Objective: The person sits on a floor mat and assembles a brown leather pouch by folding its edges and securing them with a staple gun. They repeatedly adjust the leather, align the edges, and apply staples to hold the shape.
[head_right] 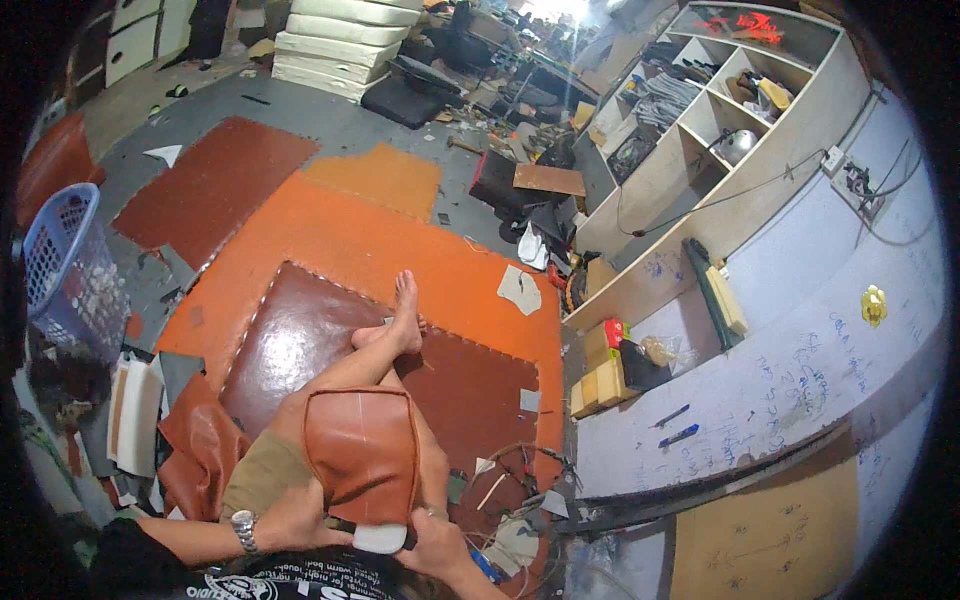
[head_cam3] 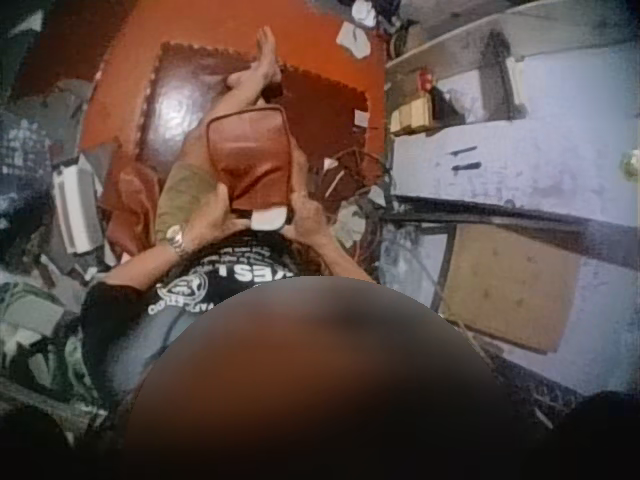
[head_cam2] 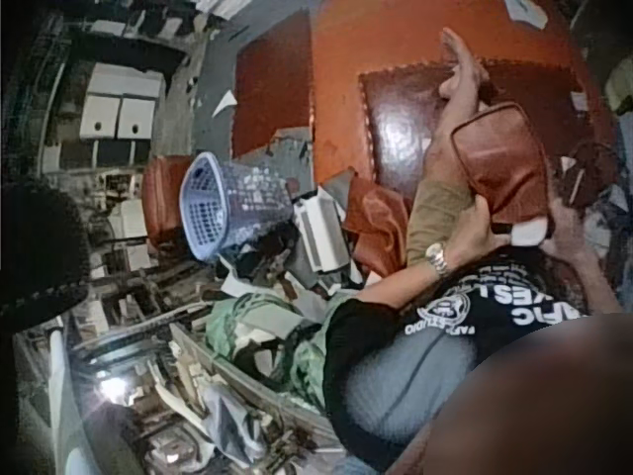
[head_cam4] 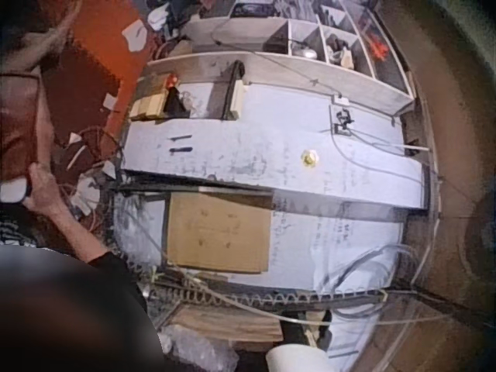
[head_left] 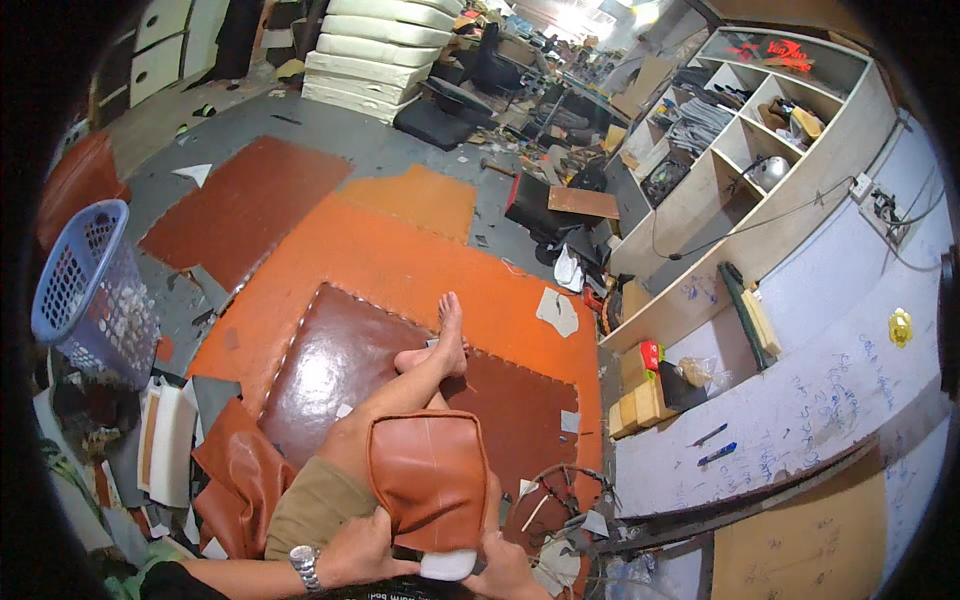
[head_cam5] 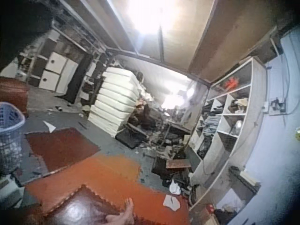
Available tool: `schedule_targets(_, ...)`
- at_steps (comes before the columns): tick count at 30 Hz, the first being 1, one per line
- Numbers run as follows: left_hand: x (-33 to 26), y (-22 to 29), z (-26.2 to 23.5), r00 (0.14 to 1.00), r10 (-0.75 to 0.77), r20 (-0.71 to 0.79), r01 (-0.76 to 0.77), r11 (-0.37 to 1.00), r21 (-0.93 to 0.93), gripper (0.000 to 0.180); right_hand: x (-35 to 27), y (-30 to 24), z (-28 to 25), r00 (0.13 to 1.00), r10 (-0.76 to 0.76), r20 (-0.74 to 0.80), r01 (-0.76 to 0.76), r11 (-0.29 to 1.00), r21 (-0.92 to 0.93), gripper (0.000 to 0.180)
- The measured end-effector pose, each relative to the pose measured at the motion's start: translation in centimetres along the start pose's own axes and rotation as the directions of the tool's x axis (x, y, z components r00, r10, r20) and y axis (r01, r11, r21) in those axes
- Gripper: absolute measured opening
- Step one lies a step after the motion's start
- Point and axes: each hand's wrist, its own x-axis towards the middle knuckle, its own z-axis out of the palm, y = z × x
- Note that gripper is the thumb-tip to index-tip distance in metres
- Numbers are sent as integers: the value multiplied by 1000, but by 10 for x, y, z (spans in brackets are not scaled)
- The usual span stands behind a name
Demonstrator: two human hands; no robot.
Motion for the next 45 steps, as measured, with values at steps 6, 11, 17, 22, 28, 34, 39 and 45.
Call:
schedule_targets(6,1,-6,9,988,36,-149,-44,998,-55,89,-12,0,15,992,-49,-117,48,999,-9,46)
schedule_targets(11,7,-2,29,939,-31,-343,-25,987,-157,77,-5,-7,26,949,-39,-314,34,999,-21,37)
schedule_targets(17,22,-6,46,889,-71,-452,-53,965,-257,68,5,-12,37,913,0,-407,13,999,29,30)
schedule_targets(22,22,-12,49,850,-122,-513,-67,940,-334,66,18,-19,56,869,-83,-488,97,995,4,29)
schedule_targets(28,23,13,38,871,-290,-396,134,917,-376,71,30,-26,35,896,-37,-443,42,999,2,29)
schedule_targets(34,30,46,15,690,170,-703,-147,985,95,69,36,-45,-18,928,213,-306,-183,975,122,26)
schedule_targets(39,33,60,-7,778,241,-581,-164,969,183,59,42,-65,-31,928,296,-227,-303,953,3,45)
schedule_targets(45,25,74,-19,784,318,-534,-167,935,312,50,51,-77,-34,893,381,-242,-359,924,131,52)
